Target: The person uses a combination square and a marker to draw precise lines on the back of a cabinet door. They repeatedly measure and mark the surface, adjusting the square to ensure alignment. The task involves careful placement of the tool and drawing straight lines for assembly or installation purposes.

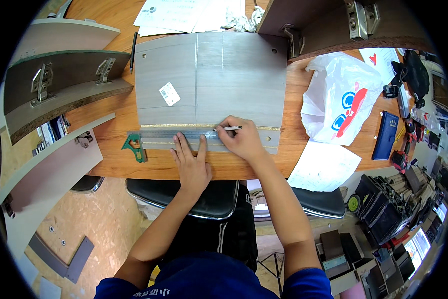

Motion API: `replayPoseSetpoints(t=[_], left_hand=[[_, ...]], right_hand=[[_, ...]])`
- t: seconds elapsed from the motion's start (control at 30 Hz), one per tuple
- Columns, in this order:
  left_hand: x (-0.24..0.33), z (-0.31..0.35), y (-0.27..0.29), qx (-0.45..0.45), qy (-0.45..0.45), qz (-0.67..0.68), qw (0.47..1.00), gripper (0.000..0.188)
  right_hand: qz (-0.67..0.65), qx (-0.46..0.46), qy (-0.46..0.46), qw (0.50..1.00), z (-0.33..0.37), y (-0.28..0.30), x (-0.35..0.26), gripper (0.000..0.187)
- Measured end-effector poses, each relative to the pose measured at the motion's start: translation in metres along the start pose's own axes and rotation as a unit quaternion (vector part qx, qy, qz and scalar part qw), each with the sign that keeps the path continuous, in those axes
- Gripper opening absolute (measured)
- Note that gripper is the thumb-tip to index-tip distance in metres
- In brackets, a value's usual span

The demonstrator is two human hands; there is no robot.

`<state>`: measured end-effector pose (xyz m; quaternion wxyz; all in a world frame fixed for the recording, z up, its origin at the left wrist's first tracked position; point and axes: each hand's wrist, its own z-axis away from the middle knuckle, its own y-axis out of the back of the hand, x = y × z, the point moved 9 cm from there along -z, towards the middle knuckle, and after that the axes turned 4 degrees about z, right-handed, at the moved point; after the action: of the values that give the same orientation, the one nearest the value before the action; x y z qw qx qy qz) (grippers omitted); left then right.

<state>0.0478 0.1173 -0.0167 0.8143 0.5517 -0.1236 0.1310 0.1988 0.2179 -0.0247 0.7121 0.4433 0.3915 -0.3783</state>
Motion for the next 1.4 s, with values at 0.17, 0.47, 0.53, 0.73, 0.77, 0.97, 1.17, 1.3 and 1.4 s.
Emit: replayPoseSetpoints(t=[0.17,0.47,0.53,0.73,0.77,0.97,1.17,1.3,1.4], left_hand=[[-0.001,0.001,0.000,-0.003,0.001,0.005,1.000,0.078],[-0.005,0.001,-0.008,-0.002,-0.002,-0.034,0.999,0.081],[-0.004,0.002,-0.007,0.012,-0.011,-0.032,0.999,0.080],[-0.010,0.005,-0.019,-0.026,0.008,-0.060,0.998,0.073],[-0.009,0.005,-0.017,-0.018,0.008,-0.044,0.999,0.072],[-0.003,0.002,-0.007,0.032,-0.030,0.024,0.999,0.069],[-0.010,0.008,-0.009,0.046,-0.047,0.062,0.996,0.063],[0.000,0.007,0.002,0.065,-0.066,0.032,0.995,0.063],[-0.018,0.007,-0.025,-0.030,-0.029,0.054,0.998,0.078]], right_hand=[[0.050,-0.024,0.052,0.997,-0.006,0.000,-0.013,0.014],[0.072,-0.102,0.035,0.992,-0.029,-0.051,-0.035,0.019],[0.074,-0.123,0.031,0.989,-0.040,-0.074,-0.047,0.018],[0.105,-0.140,0.105,0.979,-0.063,-0.134,-0.079,0.015],[0.120,-0.132,0.122,0.976,-0.065,-0.141,-0.085,0.015],[0.132,-0.105,0.142,0.975,-0.077,-0.182,-0.094,0.015],[0.144,-0.100,0.113,0.978,-0.076,-0.196,-0.105,0.020],[0.144,-0.129,0.071,0.979,-0.079,-0.194,-0.102,0.021],[0.137,-0.133,0.053,0.980,-0.076,-0.187,-0.093,0.023]])
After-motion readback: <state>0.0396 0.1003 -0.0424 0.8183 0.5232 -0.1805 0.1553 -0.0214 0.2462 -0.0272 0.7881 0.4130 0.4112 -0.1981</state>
